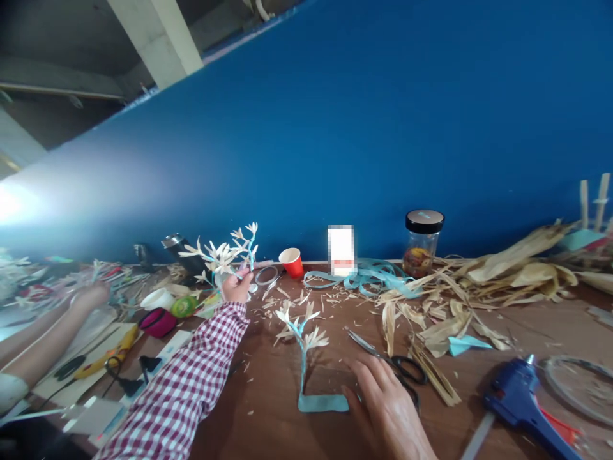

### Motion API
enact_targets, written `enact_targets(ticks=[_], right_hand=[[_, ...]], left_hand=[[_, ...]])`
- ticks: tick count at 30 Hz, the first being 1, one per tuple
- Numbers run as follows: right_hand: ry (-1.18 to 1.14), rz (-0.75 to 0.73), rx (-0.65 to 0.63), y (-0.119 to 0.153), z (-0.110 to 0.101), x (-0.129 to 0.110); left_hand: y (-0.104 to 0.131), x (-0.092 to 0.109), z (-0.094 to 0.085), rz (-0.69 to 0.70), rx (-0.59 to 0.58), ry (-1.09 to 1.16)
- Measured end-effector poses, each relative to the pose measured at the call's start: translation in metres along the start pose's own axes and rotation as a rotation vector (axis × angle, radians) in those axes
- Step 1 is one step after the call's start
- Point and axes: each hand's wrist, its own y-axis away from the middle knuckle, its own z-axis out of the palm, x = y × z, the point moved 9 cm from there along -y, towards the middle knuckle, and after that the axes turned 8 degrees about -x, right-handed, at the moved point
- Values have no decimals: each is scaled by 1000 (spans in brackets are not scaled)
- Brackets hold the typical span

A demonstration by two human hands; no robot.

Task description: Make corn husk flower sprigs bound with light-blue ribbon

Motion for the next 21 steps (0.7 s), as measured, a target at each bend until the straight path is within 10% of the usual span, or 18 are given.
enact_targets(ticks=[21], right_hand=[[53, -16, 34, 1, -1, 0]], left_hand=[[-12, -13, 46, -170, -464, 33]])
